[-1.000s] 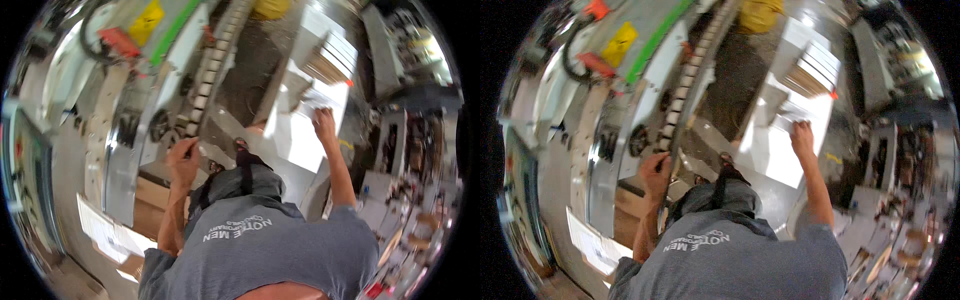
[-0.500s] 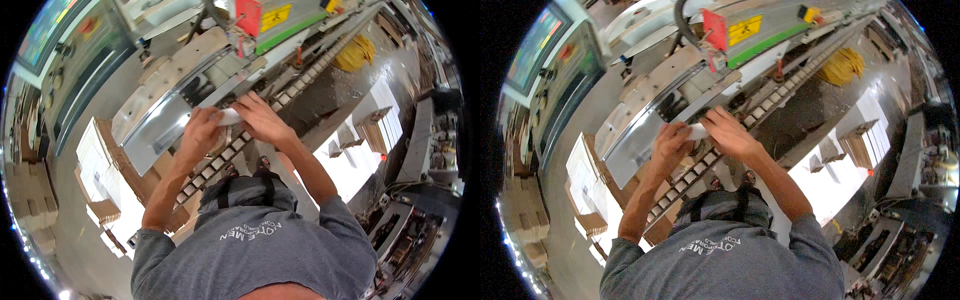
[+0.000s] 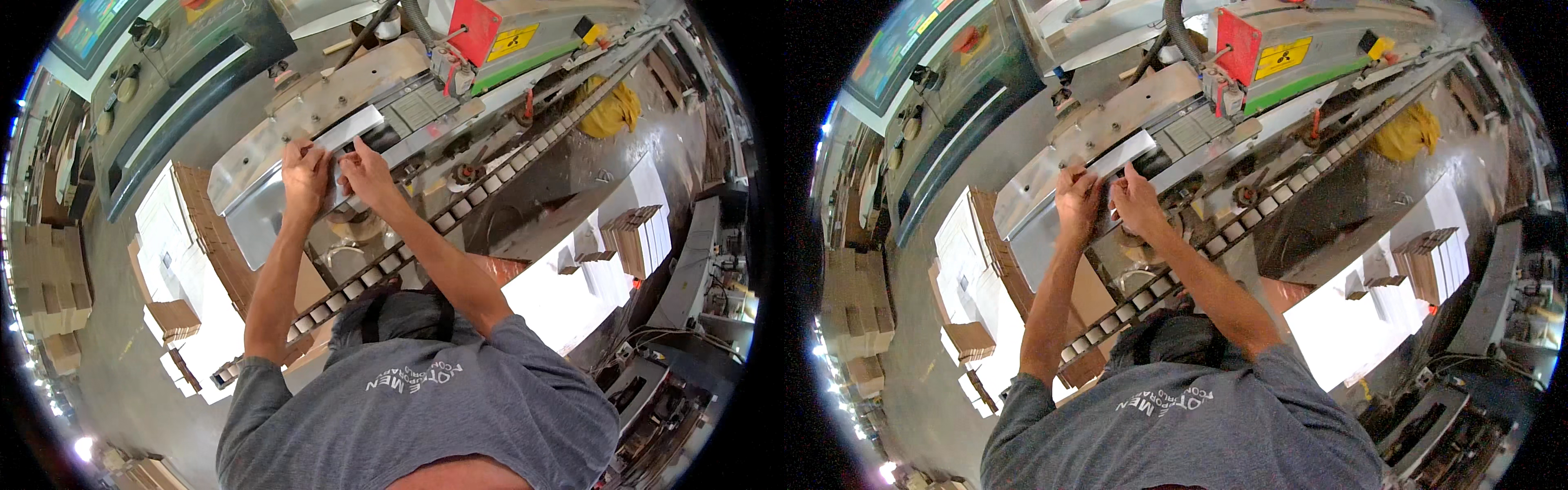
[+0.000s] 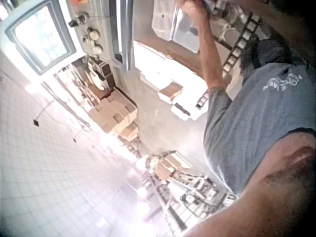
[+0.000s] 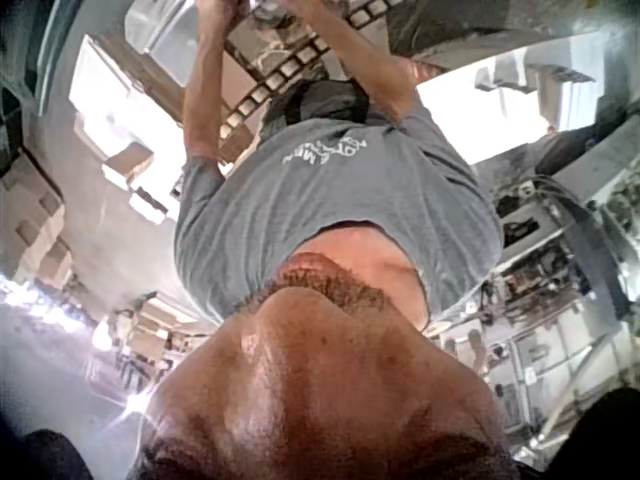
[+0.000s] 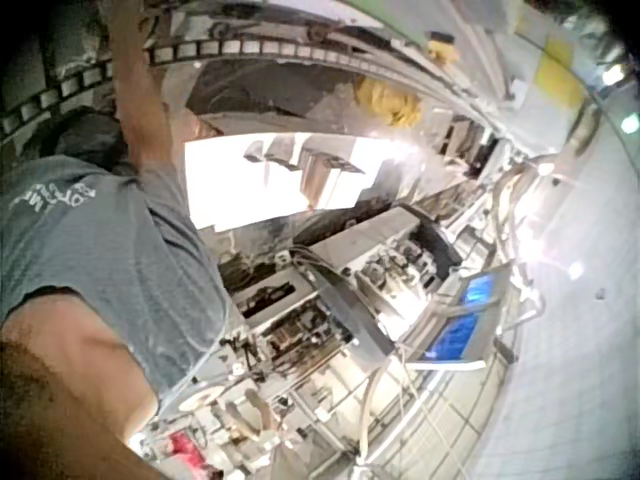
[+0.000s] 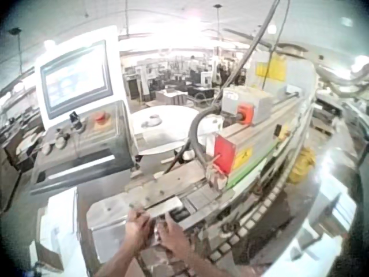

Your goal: The person picks up white rectangular wooden boards from a stack on a table and feeds them into a large industrial edge-banding machine one by one.

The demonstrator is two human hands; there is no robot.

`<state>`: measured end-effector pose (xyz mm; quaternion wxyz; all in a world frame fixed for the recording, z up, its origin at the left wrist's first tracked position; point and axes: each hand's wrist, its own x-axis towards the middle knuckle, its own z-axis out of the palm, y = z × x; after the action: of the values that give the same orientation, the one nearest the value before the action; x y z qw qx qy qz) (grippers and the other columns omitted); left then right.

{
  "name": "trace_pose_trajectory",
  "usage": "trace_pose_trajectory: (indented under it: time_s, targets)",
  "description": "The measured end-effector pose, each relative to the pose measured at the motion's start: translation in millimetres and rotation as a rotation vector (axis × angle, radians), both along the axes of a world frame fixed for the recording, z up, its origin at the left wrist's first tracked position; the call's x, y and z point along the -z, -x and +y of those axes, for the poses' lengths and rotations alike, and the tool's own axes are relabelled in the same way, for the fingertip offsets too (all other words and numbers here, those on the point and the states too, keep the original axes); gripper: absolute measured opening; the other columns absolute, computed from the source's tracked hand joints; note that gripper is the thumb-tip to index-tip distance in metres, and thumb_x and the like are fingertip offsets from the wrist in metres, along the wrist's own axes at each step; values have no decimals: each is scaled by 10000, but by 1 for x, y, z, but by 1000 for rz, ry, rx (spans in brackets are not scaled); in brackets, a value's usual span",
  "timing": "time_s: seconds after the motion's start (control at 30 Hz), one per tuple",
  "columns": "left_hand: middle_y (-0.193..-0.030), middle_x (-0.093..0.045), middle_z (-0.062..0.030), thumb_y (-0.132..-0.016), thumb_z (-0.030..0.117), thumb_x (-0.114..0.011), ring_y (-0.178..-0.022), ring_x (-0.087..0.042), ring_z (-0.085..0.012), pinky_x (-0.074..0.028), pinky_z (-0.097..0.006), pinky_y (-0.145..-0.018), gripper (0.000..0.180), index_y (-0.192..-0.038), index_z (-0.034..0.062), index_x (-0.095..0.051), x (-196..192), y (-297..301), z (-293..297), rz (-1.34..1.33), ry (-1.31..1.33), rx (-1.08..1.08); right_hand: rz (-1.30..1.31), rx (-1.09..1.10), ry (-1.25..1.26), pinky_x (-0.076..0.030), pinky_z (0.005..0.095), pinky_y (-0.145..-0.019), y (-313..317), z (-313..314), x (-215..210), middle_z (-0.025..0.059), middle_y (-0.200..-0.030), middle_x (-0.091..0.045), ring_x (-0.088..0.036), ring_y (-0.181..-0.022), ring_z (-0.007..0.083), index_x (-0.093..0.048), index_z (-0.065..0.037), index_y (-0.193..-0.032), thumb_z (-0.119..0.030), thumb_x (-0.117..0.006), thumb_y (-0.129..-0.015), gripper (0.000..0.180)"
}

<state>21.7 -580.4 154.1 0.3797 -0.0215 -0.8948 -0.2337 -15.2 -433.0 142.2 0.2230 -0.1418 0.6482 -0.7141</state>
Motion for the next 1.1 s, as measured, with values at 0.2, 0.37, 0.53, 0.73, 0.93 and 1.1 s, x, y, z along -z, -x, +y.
trace_pose_trajectory:
  time_s: [0.2, 0.37, 0.53, 0.73, 0.93, 1.1]
  targets:
    - [-914, -660, -125, -744, 107, -817, -859, -629, -325, -512, -420, -748, 210, -928, 49, -734, 7, -12, -9, -53, 27, -186, 1, 102, 11, -542, 292, -463, 7, -13, 1, 105, -765, -605, -635, -640, 144, -442, 149, -1179, -123, -529, -946, 369]
    - [-820, -681, -107, -720, 142, -840, -790, -624, -319, -513, -414, -728, 178, -837, 44, -746, 8, -13, -7, -40, 42, -216, 215, 122, -133, -459, 253, -454, 16, -16, 22, 50, -792, -573, -558, -582, 94, -480, 65, -986, -117, -536, -964, 192]
    - [-812, -677, -130, -763, 151, -808, -765, -637, -325, -511, -417, -708, 156, -823, 26, -737, 10, -5, -6, -67, -66, -151, 393, 177, -267, -503, 523, -662, 23, -11, 8, 279, -800, -629, -630, -780, 480, -481, 97, -892, -112, -551, -901, 220]
    - [-782, -648, -127, -789, 171, -787, -718, -622, -340, -499, -431, -662, 142, -791, 44, -723, 6, 28, 21, -157, -93, -119, 456, 291, -375, -499, 478, -663, 54, 10, 6, 241, -742, -629, -625, -744, 457, -498, 57, -848, -129, -600, -886, 215]
    - [-760, -632, -110, -820, 226, -754, -730, -627, -338, -497, -440, -656, 161, -784, 72, -722, 9, 85, 64, -215, -32, -95, 476, 376, -519, -489, 497, -794, 106, 50, 11, 252, -855, -665, -628, -866, 458, -519, 61, -892, -133, -601, -887, 211]
    - [-805, -658, -116, -852, 260, -740, -728, -647, -345, -503, -435, -653, 186, -816, 77, -730, 13, 135, 100, -301, 10, -12, 467, 432, -514, -494, 486, -797, 128, 88, 4, 236, -858, -663, -638, -847, 442, -530, 113, -1110, -116, -588, -901, 316]
